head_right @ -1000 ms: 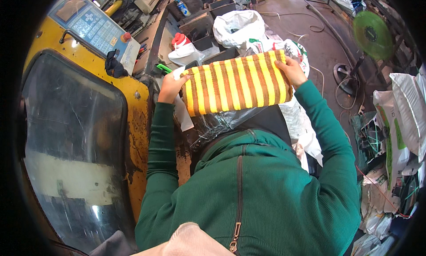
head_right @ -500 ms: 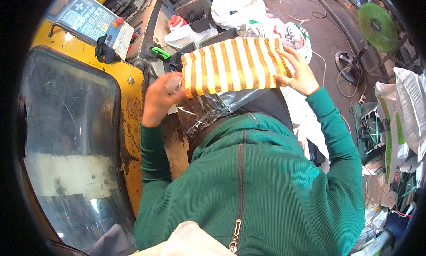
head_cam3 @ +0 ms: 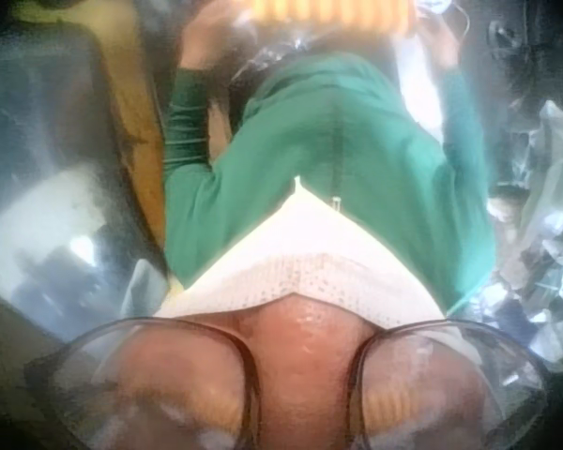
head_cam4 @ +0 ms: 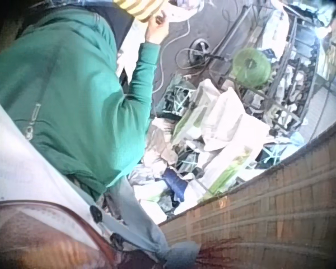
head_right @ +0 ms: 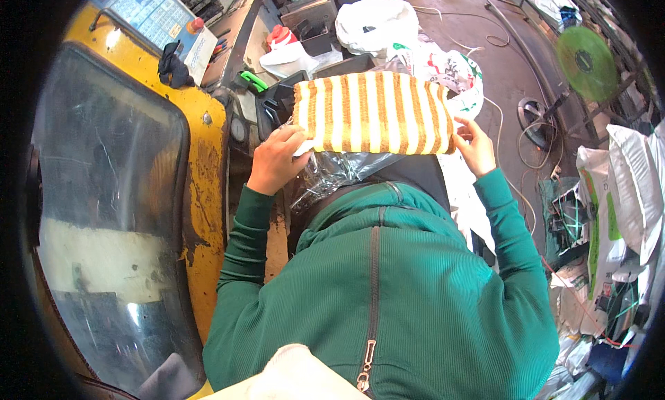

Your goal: The person opens a plastic package containing folded towels using a green utility knife, then removes and unfolds a yellow-and-white striped towel. They fold the towel back into a compact stack and place it on a nearby surface.

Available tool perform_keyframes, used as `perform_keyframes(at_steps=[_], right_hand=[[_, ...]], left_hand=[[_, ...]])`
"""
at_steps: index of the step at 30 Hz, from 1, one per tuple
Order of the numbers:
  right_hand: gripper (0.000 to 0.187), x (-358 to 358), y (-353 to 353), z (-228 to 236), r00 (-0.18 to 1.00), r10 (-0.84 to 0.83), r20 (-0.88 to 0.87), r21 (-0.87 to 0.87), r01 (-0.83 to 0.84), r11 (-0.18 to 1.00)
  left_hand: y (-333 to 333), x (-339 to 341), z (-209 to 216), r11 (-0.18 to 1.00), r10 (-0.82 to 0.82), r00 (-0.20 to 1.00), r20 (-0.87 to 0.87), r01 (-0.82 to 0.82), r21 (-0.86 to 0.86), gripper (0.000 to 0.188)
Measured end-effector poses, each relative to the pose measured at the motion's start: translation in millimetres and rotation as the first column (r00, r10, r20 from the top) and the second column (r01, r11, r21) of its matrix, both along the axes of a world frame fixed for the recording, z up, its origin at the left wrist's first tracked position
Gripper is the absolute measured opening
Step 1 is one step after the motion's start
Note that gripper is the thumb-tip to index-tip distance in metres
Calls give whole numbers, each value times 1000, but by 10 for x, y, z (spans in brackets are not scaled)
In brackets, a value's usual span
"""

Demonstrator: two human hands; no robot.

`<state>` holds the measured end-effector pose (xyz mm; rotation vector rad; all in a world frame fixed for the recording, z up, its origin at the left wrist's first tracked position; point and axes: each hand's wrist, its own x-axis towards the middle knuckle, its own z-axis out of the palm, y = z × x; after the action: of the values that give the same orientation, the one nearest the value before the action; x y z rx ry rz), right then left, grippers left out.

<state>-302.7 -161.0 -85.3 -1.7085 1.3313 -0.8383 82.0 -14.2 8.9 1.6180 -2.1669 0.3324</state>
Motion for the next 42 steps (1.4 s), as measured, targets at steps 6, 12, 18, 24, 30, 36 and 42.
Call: perform_keyframes(at_steps=[6,12,18,24,30,36,42], right_hand=[[66,620,577,735,872,25,-489,-672,-395,626],[67,1032,389,608,853,252,-457,-630,-510,585],[36,1595,376,894,903,337,-266,-610,-428,667],[23,1354,-343,1688,735,645,209,-274,-589,760],[30,1201,-1383,2012,769,585,258,-232,-538,810],[36,1532,-2125,2493,774,577,260,-526,-388,757],[36,1385,-1673,2192,709,665,235,-595,-436,675]], left_hand=[[41,5,9,999,-18,996,89,14,35,36],[-122,59,191,991,-34,998,-50,28,-131,14],[-389,-93,509,949,-233,971,-58,214,-232,20],[-1008,147,573,985,-143,968,-204,119,-127,65],[-1784,426,1092,891,-411,778,-476,453,-27,44],[-1911,410,2110,897,-424,844,-329,342,-279,46],[-970,168,2221,963,-266,921,-284,242,-116,41]])
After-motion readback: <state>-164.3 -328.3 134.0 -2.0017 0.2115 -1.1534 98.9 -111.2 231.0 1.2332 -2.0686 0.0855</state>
